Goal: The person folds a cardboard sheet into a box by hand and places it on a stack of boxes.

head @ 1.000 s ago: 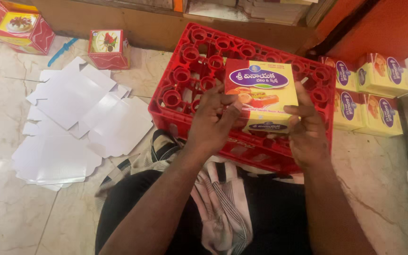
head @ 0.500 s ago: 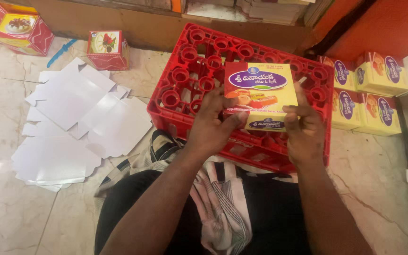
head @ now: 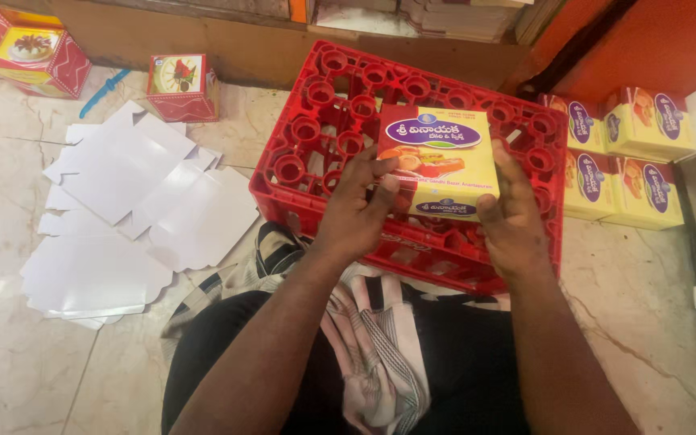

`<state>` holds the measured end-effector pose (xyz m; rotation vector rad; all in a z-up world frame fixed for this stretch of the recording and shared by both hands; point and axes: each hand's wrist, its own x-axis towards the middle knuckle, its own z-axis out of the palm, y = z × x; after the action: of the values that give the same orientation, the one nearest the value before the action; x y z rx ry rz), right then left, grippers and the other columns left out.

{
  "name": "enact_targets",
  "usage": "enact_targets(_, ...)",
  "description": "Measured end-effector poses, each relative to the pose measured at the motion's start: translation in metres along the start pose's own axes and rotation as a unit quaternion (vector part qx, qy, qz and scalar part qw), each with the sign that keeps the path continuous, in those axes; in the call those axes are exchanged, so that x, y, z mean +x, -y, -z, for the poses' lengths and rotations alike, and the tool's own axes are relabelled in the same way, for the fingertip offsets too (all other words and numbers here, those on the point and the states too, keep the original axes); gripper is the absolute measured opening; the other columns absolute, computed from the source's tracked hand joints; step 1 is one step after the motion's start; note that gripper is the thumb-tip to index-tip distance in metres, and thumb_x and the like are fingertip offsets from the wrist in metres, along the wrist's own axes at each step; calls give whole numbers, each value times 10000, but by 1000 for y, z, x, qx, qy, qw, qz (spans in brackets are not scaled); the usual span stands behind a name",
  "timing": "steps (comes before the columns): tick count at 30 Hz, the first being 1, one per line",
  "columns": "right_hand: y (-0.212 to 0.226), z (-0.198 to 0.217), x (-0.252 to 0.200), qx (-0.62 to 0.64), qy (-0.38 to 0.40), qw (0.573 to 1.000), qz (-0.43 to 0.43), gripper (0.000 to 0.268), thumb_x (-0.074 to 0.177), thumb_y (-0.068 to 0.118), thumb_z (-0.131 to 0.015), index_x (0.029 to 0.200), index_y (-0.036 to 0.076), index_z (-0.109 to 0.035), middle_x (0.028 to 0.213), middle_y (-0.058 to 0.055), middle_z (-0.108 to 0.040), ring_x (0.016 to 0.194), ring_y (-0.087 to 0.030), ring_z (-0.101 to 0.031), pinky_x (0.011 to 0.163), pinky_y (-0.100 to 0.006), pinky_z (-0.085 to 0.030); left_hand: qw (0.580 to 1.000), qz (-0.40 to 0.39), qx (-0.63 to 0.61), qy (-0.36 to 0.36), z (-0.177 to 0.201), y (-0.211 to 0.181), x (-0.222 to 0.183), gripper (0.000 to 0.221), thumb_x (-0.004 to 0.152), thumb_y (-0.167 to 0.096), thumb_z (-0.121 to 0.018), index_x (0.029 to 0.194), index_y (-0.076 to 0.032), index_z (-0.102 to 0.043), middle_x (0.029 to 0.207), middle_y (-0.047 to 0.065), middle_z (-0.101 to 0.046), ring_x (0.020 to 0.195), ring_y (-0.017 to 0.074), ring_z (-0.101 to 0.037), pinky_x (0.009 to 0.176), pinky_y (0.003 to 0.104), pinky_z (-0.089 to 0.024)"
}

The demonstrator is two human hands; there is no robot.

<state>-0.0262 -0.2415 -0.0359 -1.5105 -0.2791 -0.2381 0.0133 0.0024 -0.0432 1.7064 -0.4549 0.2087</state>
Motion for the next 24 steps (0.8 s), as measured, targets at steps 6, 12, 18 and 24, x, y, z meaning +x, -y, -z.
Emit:
enact_targets(6,-13,5,-2,-68,-8,998,-15,624,1003,307,-706,1523,71,-453,1695,-188,-315,1555,-293,-338,1264,-431,-339,988,84,-127,30,1,-11,3,416,1022,-329,-609,1340,-62,-591,1617,201,-376,1042,297,-753,959,384,-596)
enact_targets(12,0,1,-2,25,43,997,57,407,996,45,-769,1359,86,-590,1666,-176,-438,1541,-260,-450,1268,-420,-429,998,-44,43,-8,4,-19,0,277,1098,-260,-610,1194,-8,-673,1575,239,-467,1216,263,-705,973,352,-589)
enact_targets(18,15,26,-4,-63,-18,997,35,453,931,-48,-745,1340,102,-623,1607,-195,-485,1438,-263,-522,1174,-389,-491,999,5,-34,35,-2,-36,-7,378,1095,-316,-548,1279,8,-613,1502,200,-546,1077,202,-759,927,314,-603)
enact_targets(24,30,126,-4,-124,-253,955,97,338,1060,-61,-699,1352,59,-579,1456,-135,-532,1277,-218,-622,1054,-368,-573,998,14,57,39,-2,-45,-6,370,1011,-317,-641,1201,-1,-604,1329,161,-645,886,196,-748,729,316,-614)
